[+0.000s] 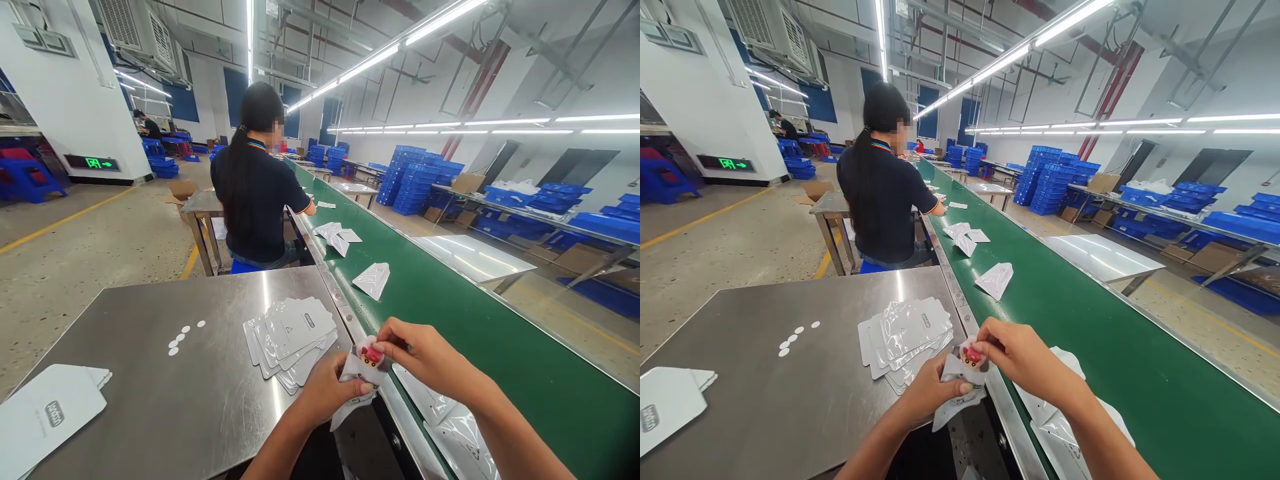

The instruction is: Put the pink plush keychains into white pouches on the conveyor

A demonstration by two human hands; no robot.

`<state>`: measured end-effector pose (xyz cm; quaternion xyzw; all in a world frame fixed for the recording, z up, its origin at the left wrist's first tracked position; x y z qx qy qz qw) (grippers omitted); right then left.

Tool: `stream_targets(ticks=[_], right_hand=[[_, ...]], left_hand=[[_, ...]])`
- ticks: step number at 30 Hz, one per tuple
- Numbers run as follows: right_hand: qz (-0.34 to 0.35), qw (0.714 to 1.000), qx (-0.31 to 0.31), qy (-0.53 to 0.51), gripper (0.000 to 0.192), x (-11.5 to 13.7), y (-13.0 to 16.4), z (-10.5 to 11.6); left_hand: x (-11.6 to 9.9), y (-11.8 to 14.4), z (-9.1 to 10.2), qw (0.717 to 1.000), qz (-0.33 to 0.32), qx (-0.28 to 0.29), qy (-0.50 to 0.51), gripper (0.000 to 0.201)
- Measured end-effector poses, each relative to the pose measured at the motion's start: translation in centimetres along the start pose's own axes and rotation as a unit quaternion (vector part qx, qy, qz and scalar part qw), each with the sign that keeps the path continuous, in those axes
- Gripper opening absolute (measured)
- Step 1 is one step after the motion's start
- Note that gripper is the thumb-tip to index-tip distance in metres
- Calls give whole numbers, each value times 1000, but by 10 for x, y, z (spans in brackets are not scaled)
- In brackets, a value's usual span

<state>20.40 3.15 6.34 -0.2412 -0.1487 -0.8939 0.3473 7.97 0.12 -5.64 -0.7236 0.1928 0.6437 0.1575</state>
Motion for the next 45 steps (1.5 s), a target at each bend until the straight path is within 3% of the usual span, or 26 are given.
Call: stream_targets(ticks=[4,7,9,11,13,14,15,16,18,20,22,24,27,28,30,33,35,38,40,42,43,45], right_hand=[[83,994,27,61,26,13,5,-16],[103,988,31,110,27,19,14,-25],[97,989,42,104,26,18,18,-27],[81,993,46,79,28,8,20,-25],[35,997,9,62,33,-14,21,-15],[-6,998,-31,62,36,-32,21,-8],[-58,993,-79,64,40,-52,22,0],[-112,985,-118,60,42,-74,23,5],[-201,967,-154,26,44,-118,24,9],[-253,958,-135,-28,43,-156,22,7],[-300,947,-110,-43,43,-185,22,8],[-362,926,-106,8,43,-204,27,17],[-402,890,-157,147,47,-200,31,36],[-380,890,-177,182,47,-188,28,38],[-281,918,-186,206,43,-151,14,32],[-71,981,-116,141,46,-79,-10,7],[26,994,-50,98,43,-35,-18,-8],[86,993,29,70,27,2,-21,-18],[106,989,66,74,28,12,-22,-21],[109,987,83,88,27,13,-28,-23],[102,987,84,92,28,11,-34,-23],[87,989,97,74,32,1,-53,-25]], left_hand=[[-5,-2,-10,999,-21,30,-1,30],[-13,-3,-19,999,-34,11,-21,27],[-22,-2,-22,996,-49,2,-80,23],[-31,-2,-23,990,-67,36,-116,29],[-32,-3,-9,986,-57,51,-149,45],[-29,-4,5,980,-37,23,-192,54],[-24,-4,23,964,-8,-36,-262,59],[-20,-3,43,928,27,-114,-353,61],[-9,-1,72,832,91,-212,-504,60],[4,-2,84,765,129,-226,-589,54],[13,-4,87,742,137,-210,-622,44],[15,-3,86,736,125,-209,-632,40],[6,0,85,741,91,-226,-626,41],[0,1,83,745,72,-233,-621,41],[-16,6,74,764,23,-240,-599,41],[-40,13,53,839,-45,-184,-510,38],[-48,16,39,906,-57,-110,-404,37],[-43,17,31,987,-22,-7,-162,41],[-35,16,27,997,8,76,-8,57],[-29,14,22,986,19,151,63,62],[-27,13,21,983,15,166,74,60],[-21,8,23,987,11,131,94,54]])
Point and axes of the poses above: each hand's wrist, its own y-axis away from the middle knuckle, its own z-axis out of the back of the hand, x = y × z, the point moved 6 cm from there along -y, towards the middle knuckle, and after that the axes turned 11 degrees about x, right-handed, at the moved point
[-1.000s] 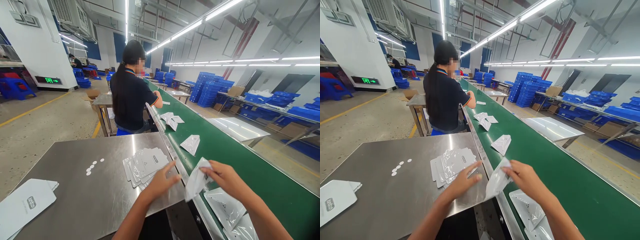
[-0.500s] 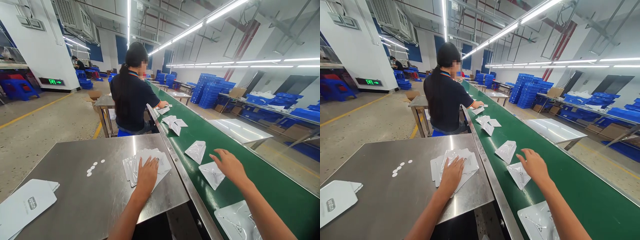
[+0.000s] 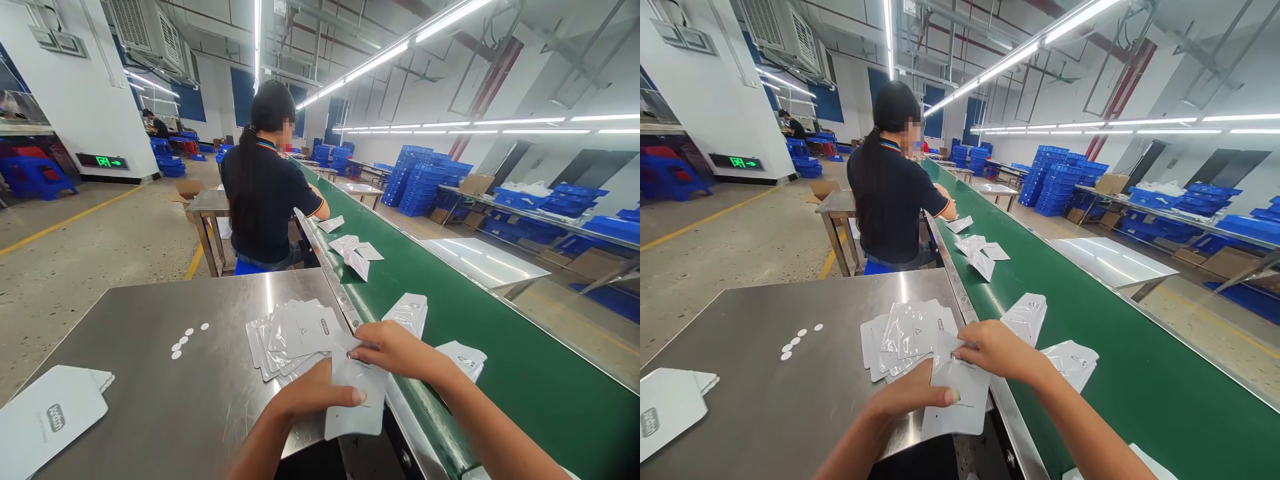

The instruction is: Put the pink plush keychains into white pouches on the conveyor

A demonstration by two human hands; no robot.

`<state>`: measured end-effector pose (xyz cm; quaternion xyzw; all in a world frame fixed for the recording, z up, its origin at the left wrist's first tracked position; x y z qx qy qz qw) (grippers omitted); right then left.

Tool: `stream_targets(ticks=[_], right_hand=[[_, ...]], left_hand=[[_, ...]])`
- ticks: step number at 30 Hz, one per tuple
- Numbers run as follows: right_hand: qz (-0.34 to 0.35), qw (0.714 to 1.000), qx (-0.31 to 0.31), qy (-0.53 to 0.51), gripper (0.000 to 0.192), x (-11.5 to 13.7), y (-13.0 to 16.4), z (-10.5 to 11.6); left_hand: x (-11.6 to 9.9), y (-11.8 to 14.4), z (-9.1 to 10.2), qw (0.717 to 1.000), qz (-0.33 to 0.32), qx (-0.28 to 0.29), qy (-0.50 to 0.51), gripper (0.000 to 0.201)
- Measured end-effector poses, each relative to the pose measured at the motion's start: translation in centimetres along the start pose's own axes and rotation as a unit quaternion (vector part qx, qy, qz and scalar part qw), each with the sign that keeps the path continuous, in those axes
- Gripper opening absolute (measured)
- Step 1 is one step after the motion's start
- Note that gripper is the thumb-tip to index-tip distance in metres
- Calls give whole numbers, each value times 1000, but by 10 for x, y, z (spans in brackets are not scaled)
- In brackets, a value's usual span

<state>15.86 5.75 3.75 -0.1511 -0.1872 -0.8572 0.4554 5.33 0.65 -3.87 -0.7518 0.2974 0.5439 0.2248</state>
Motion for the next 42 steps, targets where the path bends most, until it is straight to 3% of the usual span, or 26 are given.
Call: stream_targets(ticks=[3,4,6,9,12,17,20,24,27,31,35,37,42], right_hand=[[14,994,63,-93,36,-30,-38,-5],[-4,992,57,-111,38,-46,-53,-5],[-90,990,-12,-104,41,-86,-81,1],[-236,962,-128,-50,37,-145,-110,5],[-319,931,-176,-17,44,-182,-127,0],[-379,897,-226,16,58,-208,-139,2],[-384,893,-233,20,52,-213,-143,4],[-330,915,-232,1,37,-204,-135,2],[-265,933,-240,-33,34,-183,-111,0],[-202,942,-239,-123,34,-141,-48,7],[-119,906,-239,-328,37,-86,26,19],[-111,894,-230,-368,35,-60,56,21],[-165,905,-156,-359,33,-23,99,11]], left_hand=[[20,-3,14,983,19,-150,107,50],[28,-2,17,969,27,-195,150,49],[40,-3,20,943,26,-248,221,48],[47,-3,22,919,0,-276,280,46],[51,0,24,899,0,-304,315,47],[56,-1,27,883,-3,-322,342,53],[59,1,29,866,-1,-335,371,63],[61,5,30,862,25,-348,367,67],[55,-2,26,896,-5,-313,314,57],[41,-16,13,955,-50,-241,167,42],[36,-24,-9,978,-76,-173,87,33],[39,-27,-20,984,-70,-153,49,34],[46,-29,-39,984,-26,-157,-79,25]])
Point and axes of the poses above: each hand's wrist, its own y-axis away from the middle knuckle, its own z-axis out of the back of the hand, x = y × z, the point moved 6 cm from there along -y, towards the middle knuckle, and after that the axes turned 11 degrees about x, right-handed, at the moved point
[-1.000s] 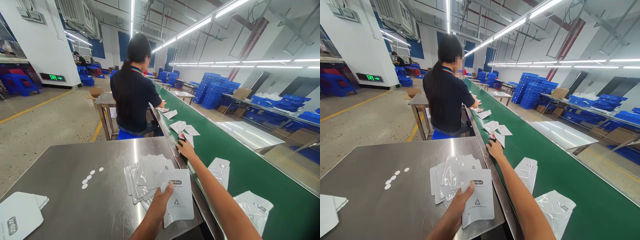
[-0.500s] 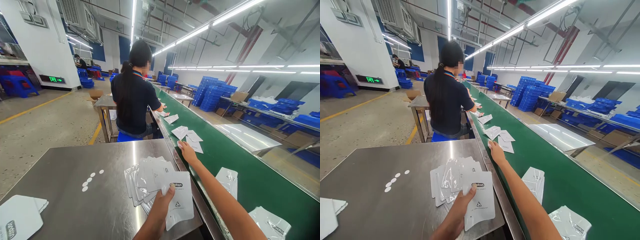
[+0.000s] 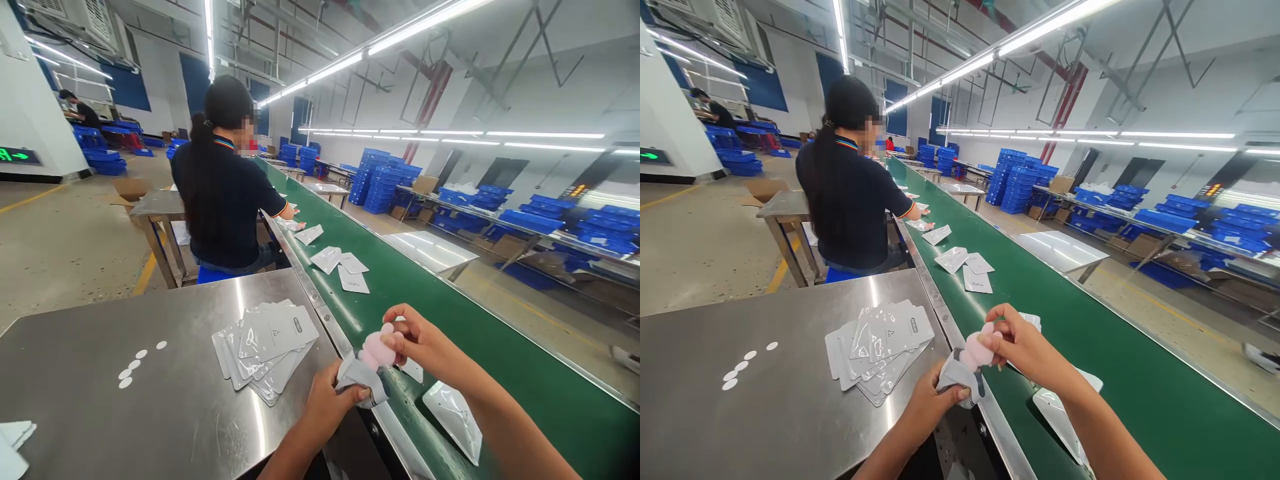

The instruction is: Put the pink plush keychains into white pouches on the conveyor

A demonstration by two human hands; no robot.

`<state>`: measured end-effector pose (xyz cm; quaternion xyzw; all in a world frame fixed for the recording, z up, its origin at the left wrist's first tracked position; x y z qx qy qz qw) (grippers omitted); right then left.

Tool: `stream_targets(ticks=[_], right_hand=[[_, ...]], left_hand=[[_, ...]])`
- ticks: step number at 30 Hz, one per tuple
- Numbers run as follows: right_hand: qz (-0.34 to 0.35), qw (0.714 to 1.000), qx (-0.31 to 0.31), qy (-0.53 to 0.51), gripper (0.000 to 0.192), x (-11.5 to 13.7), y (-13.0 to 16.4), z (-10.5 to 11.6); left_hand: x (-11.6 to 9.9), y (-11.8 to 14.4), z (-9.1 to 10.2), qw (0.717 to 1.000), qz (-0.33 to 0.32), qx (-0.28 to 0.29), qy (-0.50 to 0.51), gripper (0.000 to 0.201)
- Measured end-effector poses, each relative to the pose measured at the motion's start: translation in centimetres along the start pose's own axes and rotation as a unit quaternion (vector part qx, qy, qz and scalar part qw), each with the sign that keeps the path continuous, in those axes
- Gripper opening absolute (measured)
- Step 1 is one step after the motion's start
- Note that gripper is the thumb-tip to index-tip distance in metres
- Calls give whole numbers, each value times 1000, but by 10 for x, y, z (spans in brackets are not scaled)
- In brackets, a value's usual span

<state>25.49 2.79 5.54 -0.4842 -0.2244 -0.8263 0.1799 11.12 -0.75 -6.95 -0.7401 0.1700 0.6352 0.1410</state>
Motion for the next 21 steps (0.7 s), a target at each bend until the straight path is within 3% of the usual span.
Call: stream_targets(ticks=[6,17,21], right_hand=[[-40,990,-8,133,26,4,29,-1],[-51,998,41,7,25,-25,50,-8],[-35,999,20,-18,28,-28,50,-8]], left_hand=[[3,2,-25,998,17,34,-53,19],[10,7,-30,998,38,31,-49,23],[12,9,-30,996,54,31,-58,25]])
Point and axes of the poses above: each hand's wrist, its own y-axis away from the middle knuckle, its own z-axis out of the back of the hand, x = y × z, the point moved 6 cm from there along -y, towards the middle knuckle, and after that the axes turned 11 degrees about x, right-handed, at the moved point
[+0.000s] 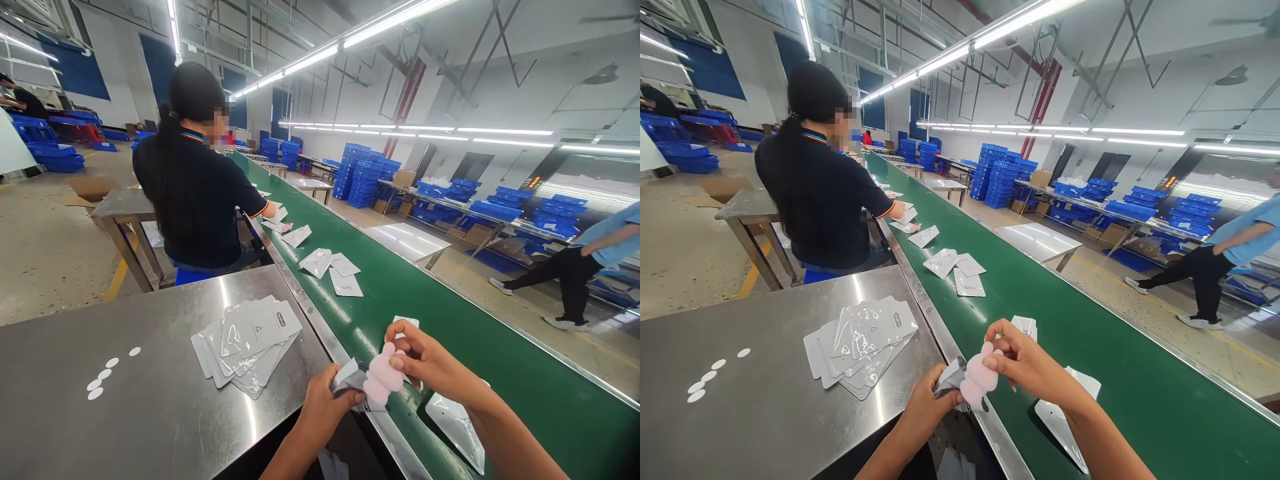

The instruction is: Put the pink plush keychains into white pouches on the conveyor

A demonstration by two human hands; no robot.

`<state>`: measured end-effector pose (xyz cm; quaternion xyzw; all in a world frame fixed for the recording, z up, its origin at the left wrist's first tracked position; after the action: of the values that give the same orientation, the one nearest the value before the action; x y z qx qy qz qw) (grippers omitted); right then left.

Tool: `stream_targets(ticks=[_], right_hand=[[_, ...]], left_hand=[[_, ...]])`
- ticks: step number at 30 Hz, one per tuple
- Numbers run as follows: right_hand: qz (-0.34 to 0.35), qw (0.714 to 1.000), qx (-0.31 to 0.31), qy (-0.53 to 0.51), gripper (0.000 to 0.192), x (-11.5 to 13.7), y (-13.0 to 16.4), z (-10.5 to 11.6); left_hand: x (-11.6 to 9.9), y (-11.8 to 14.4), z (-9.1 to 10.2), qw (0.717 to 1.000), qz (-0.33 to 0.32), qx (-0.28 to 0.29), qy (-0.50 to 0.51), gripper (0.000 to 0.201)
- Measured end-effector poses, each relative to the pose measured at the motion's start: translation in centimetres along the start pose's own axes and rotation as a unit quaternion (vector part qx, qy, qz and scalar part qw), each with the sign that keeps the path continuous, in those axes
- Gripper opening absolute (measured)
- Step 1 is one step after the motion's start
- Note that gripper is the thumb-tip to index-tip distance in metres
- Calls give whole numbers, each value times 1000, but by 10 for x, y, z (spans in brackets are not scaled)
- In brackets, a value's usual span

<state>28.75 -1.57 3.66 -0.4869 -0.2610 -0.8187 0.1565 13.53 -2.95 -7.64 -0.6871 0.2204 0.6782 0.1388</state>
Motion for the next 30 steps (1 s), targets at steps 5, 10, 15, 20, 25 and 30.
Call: stream_targets(ticks=[5,10,15,20,25,30], right_hand=[[-21,999,-29,27,31,-6,-4,5],[-11,999,-39,-29,35,-18,-5,7],[-17,997,-63,-45,42,-37,-7,-2],[8,994,9,-109,42,-41,-4,-15],[22,997,-3,-79,37,-52,-6,-11],[-6,988,-144,-54,37,-74,-6,17]], left_hand=[[5,2,1,1000,-6,0,-3,22],[11,2,3,999,-14,24,22,24],[3,1,-9,991,-21,107,80,39],[7,4,-23,965,66,194,166,46],[8,2,-32,948,92,224,208,46],[6,-4,-31,968,88,180,151,41]])
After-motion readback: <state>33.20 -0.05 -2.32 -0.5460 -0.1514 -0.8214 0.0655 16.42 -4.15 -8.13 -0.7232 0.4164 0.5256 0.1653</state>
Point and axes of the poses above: each hand's wrist, its own y-axis away from the middle knuckle, its own z-axis out of the back of the hand, x = y × z, the point moved 6 cm from there along -y, towards the middle knuckle, and after that the axes turned 11 degrees about x, right-handed, at the moved point
